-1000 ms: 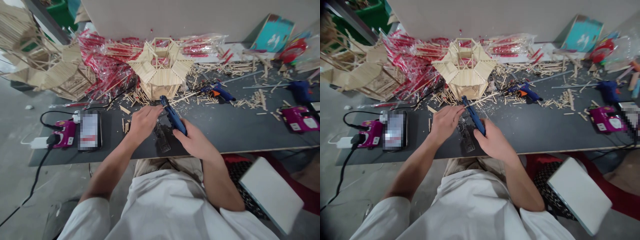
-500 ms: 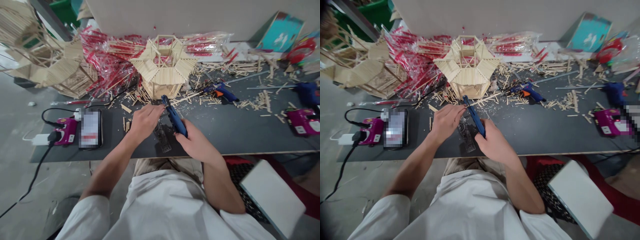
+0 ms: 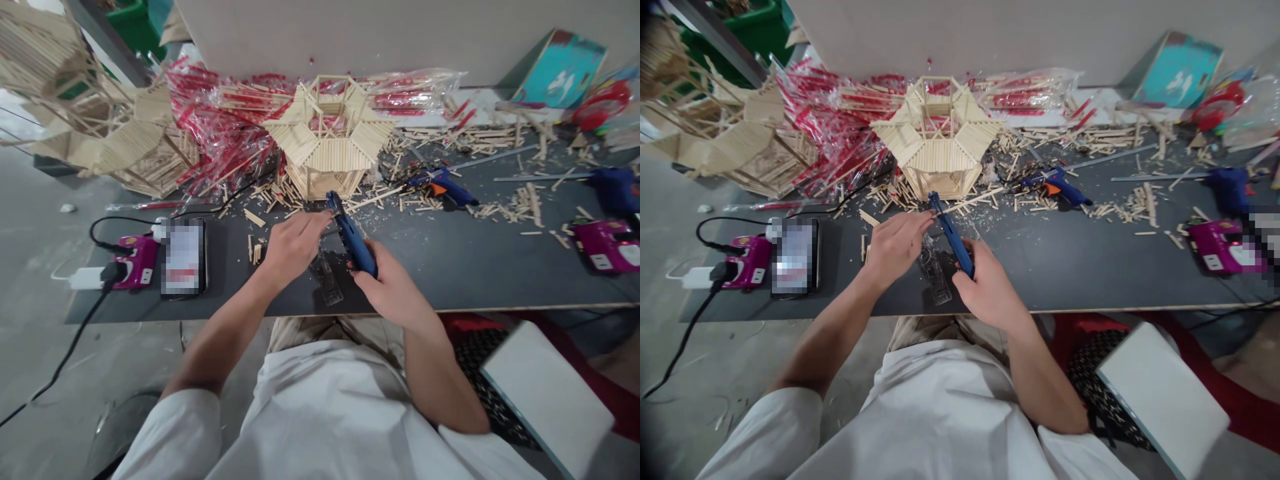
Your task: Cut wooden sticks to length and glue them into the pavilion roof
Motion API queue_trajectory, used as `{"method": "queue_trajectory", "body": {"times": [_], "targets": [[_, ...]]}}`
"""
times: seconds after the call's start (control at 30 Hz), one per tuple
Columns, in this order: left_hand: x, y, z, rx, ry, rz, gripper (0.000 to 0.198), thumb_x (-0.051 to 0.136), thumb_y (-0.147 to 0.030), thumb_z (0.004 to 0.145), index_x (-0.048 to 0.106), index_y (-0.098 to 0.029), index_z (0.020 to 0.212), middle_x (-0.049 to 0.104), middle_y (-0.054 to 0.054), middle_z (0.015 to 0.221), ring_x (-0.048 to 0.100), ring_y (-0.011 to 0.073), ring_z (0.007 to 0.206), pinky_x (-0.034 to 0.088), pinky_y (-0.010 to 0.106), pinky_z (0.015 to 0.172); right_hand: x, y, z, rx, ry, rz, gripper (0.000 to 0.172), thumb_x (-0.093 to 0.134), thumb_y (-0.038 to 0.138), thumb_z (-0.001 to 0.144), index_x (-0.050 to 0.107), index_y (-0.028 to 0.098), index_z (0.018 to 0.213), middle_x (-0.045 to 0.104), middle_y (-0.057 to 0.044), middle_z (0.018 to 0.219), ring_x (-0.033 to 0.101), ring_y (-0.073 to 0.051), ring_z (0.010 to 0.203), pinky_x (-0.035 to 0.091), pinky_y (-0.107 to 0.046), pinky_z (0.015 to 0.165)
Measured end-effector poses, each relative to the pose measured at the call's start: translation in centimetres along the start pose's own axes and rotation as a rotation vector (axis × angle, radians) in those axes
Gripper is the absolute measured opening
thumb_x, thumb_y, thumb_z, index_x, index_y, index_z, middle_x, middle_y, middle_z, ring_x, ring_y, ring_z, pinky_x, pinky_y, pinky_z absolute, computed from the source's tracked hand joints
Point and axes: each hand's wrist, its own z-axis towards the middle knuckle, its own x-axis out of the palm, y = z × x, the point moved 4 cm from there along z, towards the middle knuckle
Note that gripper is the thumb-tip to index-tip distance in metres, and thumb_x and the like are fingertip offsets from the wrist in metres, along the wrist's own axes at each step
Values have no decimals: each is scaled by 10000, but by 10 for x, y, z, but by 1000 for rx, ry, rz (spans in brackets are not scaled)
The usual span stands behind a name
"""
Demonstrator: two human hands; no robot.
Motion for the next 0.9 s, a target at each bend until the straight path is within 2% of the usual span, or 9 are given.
{"method": "queue_trajectory", "body": {"times": [0.2,0.47,0.67,0.9], "targets": [[1,1,-1,-25,-2,-27,222,538,-171,1114,729,-173,1227,849,104,1119,820,192,975,622,297,867,-4,1,0,-9,25,-3,427,598,243,834,582,219,1260,723,-122,1258,682,-312,1153,510,-502,1083],[0,-3,0,6,-34,0,211,542,-143,1112,720,-144,1226,848,99,1081,815,193,950,606,289,830,-6,-2,1,-23,62,24,430,599,229,852,617,222,1281,750,-86,1187,699,-292,1078,542,-466,1012],[1,-1,-1,-19,-30,0,214,537,-173,1123,735,-160,1202,848,95,1056,816,187,948,596,281,824,-9,4,3,-45,86,42,444,599,205,834,638,217,1276,750,-69,1174,693,-285,1078,543,-454,1021],[3,-5,0,-24,-36,-36,235,517,-168,1129,716,-164,1253,845,103,1125,812,191,995,630,307,895,-8,-3,0,-21,89,90,435,596,219,861,634,218,1295,734,-76,1179,698,-293,1081,540,-465,1014]]}}
